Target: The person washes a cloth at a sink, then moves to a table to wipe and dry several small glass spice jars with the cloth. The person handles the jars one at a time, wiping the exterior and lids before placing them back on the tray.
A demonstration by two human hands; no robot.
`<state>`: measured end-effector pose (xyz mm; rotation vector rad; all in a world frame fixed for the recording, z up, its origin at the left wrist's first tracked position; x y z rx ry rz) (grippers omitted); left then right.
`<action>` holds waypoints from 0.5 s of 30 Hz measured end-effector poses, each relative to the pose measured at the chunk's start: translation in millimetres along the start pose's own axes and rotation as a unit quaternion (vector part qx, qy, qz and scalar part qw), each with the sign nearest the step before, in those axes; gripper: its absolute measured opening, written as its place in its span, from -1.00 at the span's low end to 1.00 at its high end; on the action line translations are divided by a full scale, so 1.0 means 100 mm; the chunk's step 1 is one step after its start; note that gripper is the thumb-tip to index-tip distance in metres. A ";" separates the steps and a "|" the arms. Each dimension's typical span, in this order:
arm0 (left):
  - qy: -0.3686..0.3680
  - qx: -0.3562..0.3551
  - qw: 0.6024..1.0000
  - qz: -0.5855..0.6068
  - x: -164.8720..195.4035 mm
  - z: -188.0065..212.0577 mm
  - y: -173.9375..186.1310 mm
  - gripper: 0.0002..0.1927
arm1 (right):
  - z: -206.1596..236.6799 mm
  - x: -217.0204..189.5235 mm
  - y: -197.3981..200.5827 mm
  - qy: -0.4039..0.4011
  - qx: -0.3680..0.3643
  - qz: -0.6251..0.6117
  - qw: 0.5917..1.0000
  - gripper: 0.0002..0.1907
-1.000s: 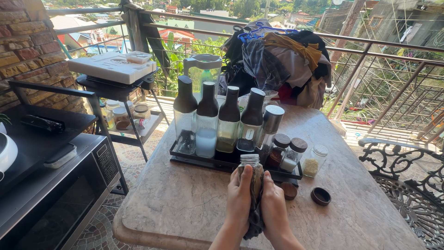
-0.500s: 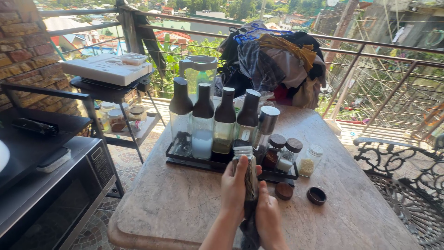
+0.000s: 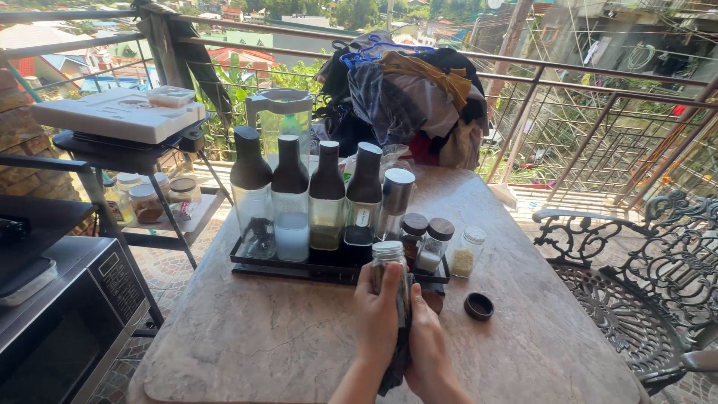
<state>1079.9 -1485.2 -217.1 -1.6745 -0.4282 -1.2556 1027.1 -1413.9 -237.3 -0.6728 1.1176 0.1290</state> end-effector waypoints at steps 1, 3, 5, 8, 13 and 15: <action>-0.020 0.012 0.999 -0.049 0.01 0.03 -0.01 -0.45 | 0.00 0.01 0.00 -0.004 -0.002 0.016 1.000 -0.48; -0.070 0.032 0.986 -0.150 0.04 0.04 -0.02 -0.45 | -0.03 0.04 0.01 -0.019 -0.029 -0.009 0.999 -0.46; -0.221 0.055 0.935 -0.271 0.13 0.07 -0.02 -0.43 | -0.11 0.08 0.06 -0.023 -0.053 -0.015 0.998 -0.45; -0.324 0.038 0.876 -0.355 0.14 0.07 -0.02 -0.30 | -0.23 0.14 0.15 -0.009 -0.088 0.011 0.996 -0.51; -0.336 0.018 0.879 -0.336 0.08 0.00 0.12 -0.20 | -0.25 0.26 0.26 -0.009 -0.109 -0.011 0.994 -0.58; -0.284 0.015 0.899 -0.332 0.07 -0.04 0.23 -0.19 | -0.22 0.23 0.28 -0.031 -0.138 0.081 0.987 -0.60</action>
Point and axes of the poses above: each hand's wrist, its own z-axis away from the middle knuckle, its own y-axis out of the back of the hand, x = y × z, the point moved 3 cm from there along -z, towards the middle knuckle, and after that the axes turned 7 degrees about y, right-handed, at the moved point
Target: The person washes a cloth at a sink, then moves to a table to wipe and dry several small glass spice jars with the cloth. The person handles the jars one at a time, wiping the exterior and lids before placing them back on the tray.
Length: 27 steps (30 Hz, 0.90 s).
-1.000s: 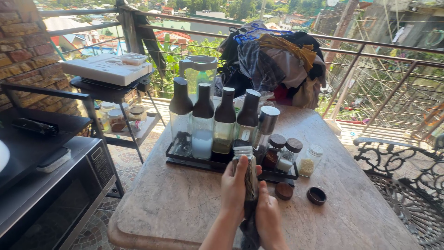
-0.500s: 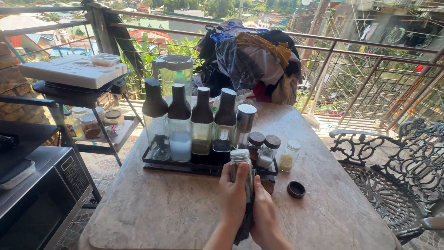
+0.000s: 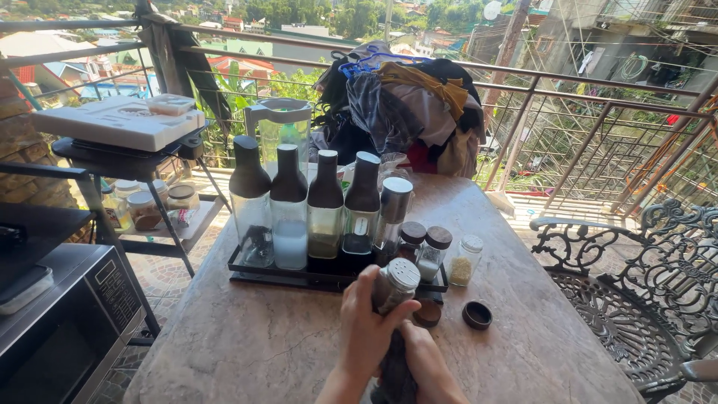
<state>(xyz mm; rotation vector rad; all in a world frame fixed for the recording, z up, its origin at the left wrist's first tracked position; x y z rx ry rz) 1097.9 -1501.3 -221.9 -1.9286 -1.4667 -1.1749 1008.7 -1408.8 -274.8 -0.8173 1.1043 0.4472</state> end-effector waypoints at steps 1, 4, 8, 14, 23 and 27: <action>-0.010 0.007 1.000 0.002 -0.02 0.01 0.05 -0.20 | 0.02 -0.05 0.01 -0.017 -0.016 0.046 0.999 -0.59; -0.028 0.015 0.999 -0.003 -0.08 0.00 0.26 -0.21 | 0.13 -0.29 0.18 -0.057 0.126 0.052 0.989 -0.58; 0.028 -0.038 0.998 0.031 -0.11 0.12 0.37 -0.22 | 0.21 -0.76 0.21 0.068 0.073 0.032 0.994 -0.56; -0.010 -0.030 0.999 0.020 -0.02 0.23 0.40 -0.23 | 0.36 -0.91 0.03 0.093 0.078 -0.005 0.993 -0.64; 0.052 -0.073 0.995 0.034 0.07 0.21 0.40 -0.30 | 0.31 -0.91 -0.15 0.196 0.076 -0.021 0.977 -0.67; 0.157 -0.130 0.979 0.001 0.05 0.16 0.38 -0.34 | 0.31 -0.87 -0.26 0.257 0.072 0.009 0.964 -0.70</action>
Point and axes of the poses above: each hand's wrist, its own z-axis away from the middle knuckle, its own y-axis out of the back of the hand, x = y × z, the point moved 3 cm from there along -z, towards the middle knuckle, and after that the axes turned 7 degrees about y, right-handed, at the moved point
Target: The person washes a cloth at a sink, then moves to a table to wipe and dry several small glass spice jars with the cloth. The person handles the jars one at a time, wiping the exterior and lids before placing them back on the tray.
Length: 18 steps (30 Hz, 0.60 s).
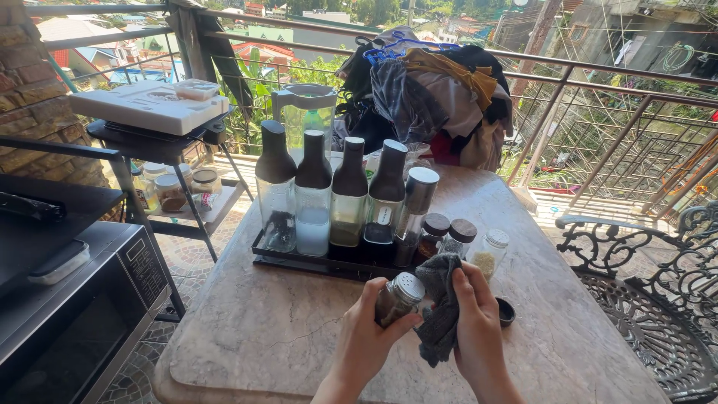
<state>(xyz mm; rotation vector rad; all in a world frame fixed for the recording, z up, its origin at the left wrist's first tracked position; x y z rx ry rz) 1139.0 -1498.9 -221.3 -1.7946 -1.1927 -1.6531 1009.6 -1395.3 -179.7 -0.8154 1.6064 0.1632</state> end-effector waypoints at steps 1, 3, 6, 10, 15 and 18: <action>-0.001 0.007 1.000 -0.001 0.01 -0.01 0.01 -0.34 | 0.01 -0.01 -0.03 0.034 -0.017 0.009 0.999 -0.69; -0.002 0.019 1.000 -0.002 0.01 0.01 0.00 -0.35 | 0.10 -0.13 -0.15 0.326 -0.133 0.222 0.909 -0.73; 0.040 0.012 0.999 0.004 -0.03 0.05 -0.08 -0.44 | 0.05 -0.05 -0.18 0.289 -0.157 0.324 0.887 -0.76; 0.010 0.021 0.999 0.028 -0.06 0.14 -0.18 -0.41 | -0.17 0.19 -0.08 0.037 -0.124 0.245 0.961 -0.75; 0.028 0.059 0.982 0.176 -0.12 0.04 -0.27 -0.50 | -0.09 0.47 0.01 -0.180 0.006 -0.030 0.983 -0.70; 0.054 0.066 0.972 0.220 -0.13 -0.08 -0.34 -0.56 | 0.04 0.54 -0.01 -0.157 0.018 -0.060 0.986 -0.65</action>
Point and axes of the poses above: each hand's wrist, its own z-axis away from the middle knuckle, its own y-axis out of the back of the hand, x = y × z, the point moved 3 cm from there along -z, towards the middle knuckle, and after that the axes turned 7 degrees about y, right-handed, at the moved point
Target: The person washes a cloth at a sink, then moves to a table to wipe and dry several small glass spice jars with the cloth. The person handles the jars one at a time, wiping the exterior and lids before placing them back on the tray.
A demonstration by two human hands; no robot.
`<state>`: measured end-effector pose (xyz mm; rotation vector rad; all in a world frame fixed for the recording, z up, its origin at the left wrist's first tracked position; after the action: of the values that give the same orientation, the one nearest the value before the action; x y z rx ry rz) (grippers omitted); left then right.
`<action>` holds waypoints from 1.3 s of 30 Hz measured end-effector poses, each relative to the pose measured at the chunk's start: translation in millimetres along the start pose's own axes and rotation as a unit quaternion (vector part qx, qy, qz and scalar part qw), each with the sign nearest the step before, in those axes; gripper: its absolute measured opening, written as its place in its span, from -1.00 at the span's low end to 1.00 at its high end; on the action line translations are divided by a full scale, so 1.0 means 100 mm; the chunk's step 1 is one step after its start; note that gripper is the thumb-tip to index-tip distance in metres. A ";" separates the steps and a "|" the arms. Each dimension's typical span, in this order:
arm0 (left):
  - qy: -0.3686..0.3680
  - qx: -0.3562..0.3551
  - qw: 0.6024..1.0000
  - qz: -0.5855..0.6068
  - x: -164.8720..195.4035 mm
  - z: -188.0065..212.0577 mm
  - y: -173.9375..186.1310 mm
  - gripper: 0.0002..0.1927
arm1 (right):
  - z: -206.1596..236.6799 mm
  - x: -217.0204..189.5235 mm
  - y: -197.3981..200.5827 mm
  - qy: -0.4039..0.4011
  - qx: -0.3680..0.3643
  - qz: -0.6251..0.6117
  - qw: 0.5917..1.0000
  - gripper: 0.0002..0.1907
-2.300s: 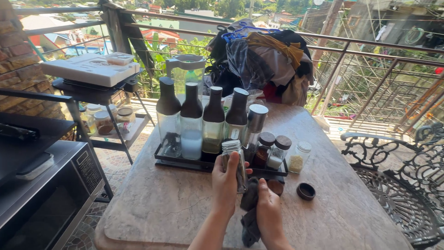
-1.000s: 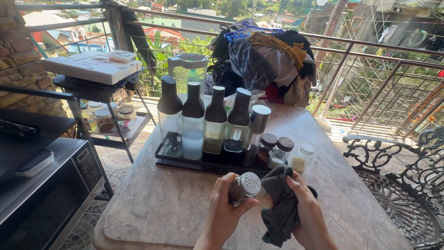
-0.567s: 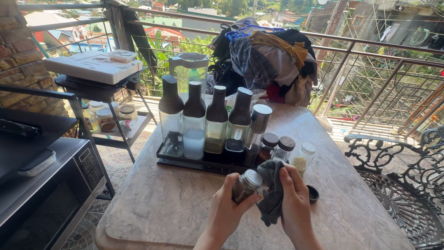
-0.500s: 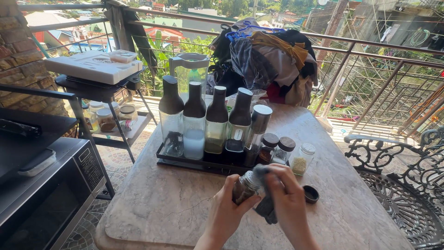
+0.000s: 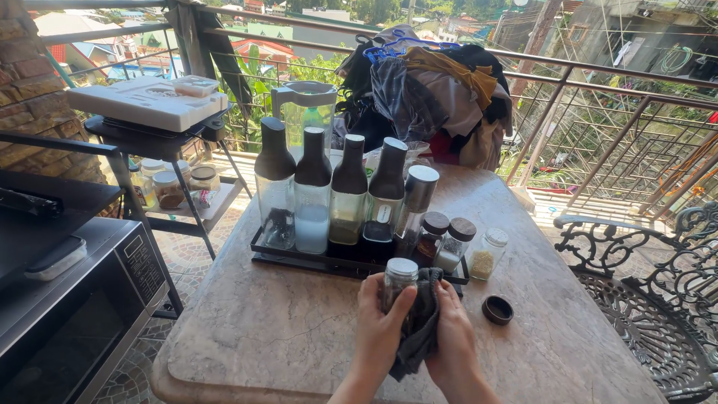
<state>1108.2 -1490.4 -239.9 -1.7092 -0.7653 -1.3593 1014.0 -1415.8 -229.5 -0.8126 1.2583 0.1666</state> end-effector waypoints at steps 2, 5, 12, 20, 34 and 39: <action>-0.059 0.034 0.996 -0.058 0.03 0.07 -0.08 -0.53 | 0.04 0.02 -0.03 0.028 -0.025 0.003 0.999 -0.58; -0.205 0.071 0.968 -0.129 0.21 0.11 -0.14 -0.52 | 0.03 0.05 -0.07 -0.005 -0.038 0.013 0.999 -0.49; 0.020 -0.065 0.998 -0.007 0.37 -0.14 -0.35 -0.43 | -0.09 0.36 0.21 -0.084 0.035 0.012 0.996 -0.48; -0.017 -0.110 0.986 0.126 0.40 -0.55 -0.68 -0.46 | -0.47 -0.21 0.60 0.161 -0.077 0.389 0.904 -0.67; -0.138 -0.258 0.906 -0.307 0.23 -0.71 -1.77 -0.05 | -1.00 -1.60 1.36 0.077 -0.212 0.403 0.887 -0.30; -0.285 -0.279 0.782 -0.480 0.44 -1.17 -1.87 0.07 | -1.12 -1.67 1.54 0.079 -0.208 0.408 0.885 -0.38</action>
<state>904.8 -1501.0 -145.1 -2.3830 -1.9287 -1.8546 788.9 -1323.4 -158.7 -0.6097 1.6933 1.1028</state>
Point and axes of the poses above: each hand's wrist, its own z-axis away from the middle knuckle, its own y-axis out of the back of the hand, x = y × z, the point moved 3 cm from there along -z, towards the middle knuckle, and after that the axes turned 7 degrees about y, right-handed, at the moved point
